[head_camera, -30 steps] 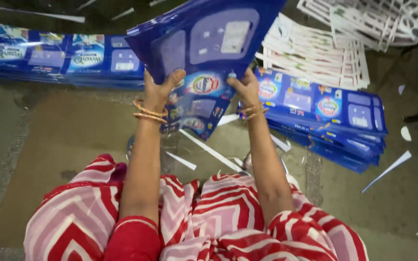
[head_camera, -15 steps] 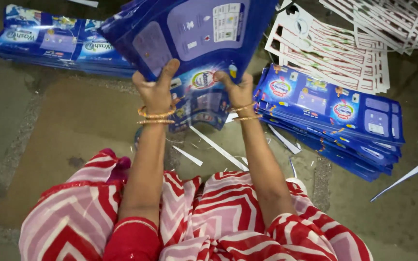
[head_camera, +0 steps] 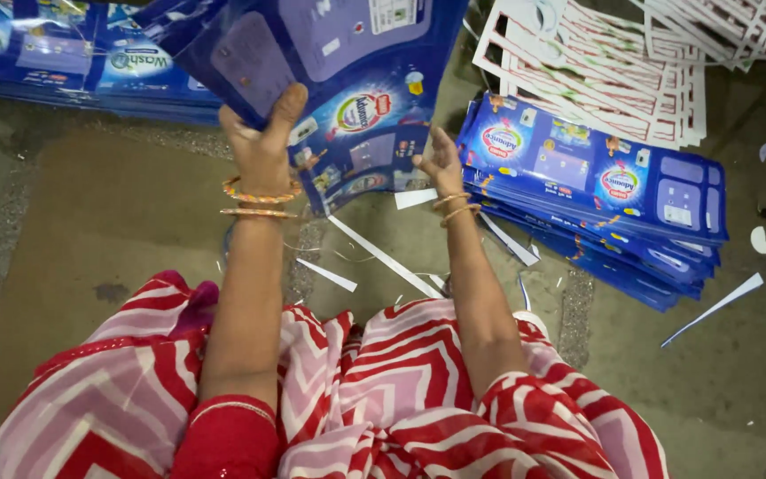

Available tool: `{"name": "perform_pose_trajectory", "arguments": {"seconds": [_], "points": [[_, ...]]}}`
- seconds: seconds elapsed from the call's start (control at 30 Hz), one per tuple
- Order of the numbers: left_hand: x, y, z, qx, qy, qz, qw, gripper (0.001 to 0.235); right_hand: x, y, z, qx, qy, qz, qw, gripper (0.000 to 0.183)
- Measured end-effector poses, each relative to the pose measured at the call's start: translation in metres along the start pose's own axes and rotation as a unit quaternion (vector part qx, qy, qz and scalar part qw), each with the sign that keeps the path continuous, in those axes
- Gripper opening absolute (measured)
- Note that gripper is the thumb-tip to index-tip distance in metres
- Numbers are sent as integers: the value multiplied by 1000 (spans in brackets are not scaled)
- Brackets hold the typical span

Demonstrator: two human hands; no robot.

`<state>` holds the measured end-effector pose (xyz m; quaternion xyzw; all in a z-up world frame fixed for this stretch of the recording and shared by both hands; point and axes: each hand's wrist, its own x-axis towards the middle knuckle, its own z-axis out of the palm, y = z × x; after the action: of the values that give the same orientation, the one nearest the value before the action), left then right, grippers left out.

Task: The person stacks printed blue cardboard packaging materials on the floor, picking up individual sheets and placing them onto a growing pile.

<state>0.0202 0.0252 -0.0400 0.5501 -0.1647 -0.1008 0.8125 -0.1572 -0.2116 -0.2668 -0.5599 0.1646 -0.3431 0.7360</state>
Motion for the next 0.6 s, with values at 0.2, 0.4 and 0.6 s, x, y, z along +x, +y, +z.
{"name": "perform_pose_trajectory", "arguments": {"seconds": [0.2, 0.4, 0.6], "points": [[6, 15, -4, -29, -124, 88, 988, 69, 21, 90, -32, -105, -19, 152, 983, 68], [17, 11, -17, -27, -161, 78, 984, 61, 19, 43, 7, -205, -62, 137, 967, 61], [25, -2, -19, -85, -127, 5, 988, 59, 18, 103, -14, -214, -10, 138, 967, 47]]}}
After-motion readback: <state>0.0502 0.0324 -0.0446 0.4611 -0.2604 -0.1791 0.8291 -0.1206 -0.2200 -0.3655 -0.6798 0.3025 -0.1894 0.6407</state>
